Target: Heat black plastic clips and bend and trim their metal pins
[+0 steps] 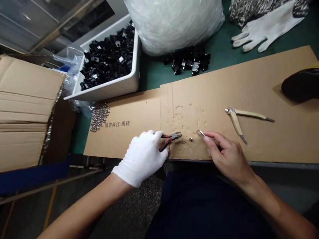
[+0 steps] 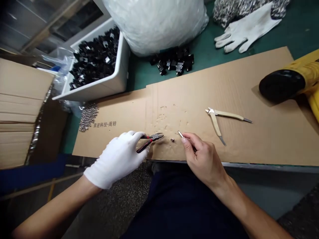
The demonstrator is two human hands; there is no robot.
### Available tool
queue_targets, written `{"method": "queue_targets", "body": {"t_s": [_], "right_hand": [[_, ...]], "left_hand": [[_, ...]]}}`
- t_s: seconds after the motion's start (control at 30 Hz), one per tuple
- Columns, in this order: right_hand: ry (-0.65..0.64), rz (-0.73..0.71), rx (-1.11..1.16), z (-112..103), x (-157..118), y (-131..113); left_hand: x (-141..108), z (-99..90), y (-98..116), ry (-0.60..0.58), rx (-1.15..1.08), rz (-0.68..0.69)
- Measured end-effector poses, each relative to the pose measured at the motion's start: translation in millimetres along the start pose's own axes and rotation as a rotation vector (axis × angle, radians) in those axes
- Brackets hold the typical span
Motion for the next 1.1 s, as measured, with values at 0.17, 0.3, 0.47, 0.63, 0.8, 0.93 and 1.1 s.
{"method": "queue_targets", "body": {"t_s": [0.17,0.3,0.47,0.63,0.8,0.93,1.1], "right_hand": [[0.003,-0.013,-0.011,-2,-1,5],[0.003,-0.017,-0.007,-2,0,7],[0.002,-0.038,-0.013,-5,0,9],[0.014,-0.068,-0.004,-8,0,10],[0.013,-0.085,0.010,-9,-1,11],[0.016,-0.093,0.013,-10,-1,10],[0.013,-0.112,0.022,-10,0,10]], "left_hand": [[-3,-1.0,16,-0.031,0.069,0.040],[-1,-10.8,27,-0.023,0.127,0.044],[0,-18.6,35,-0.048,0.193,0.054],[0,-20.7,38,-0.047,0.246,0.058],[3,-27.2,40,-0.069,0.315,0.035],[2,-31.0,42,-0.084,0.352,0.034],[-1,-26.6,36,-0.156,0.289,0.021]]}}
Point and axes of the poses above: each hand's wrist, its own x-axis towards the middle knuckle, its own z-axis out of the palm, y = z × x, the point moved 6 cm from there along x, towards the middle knuckle
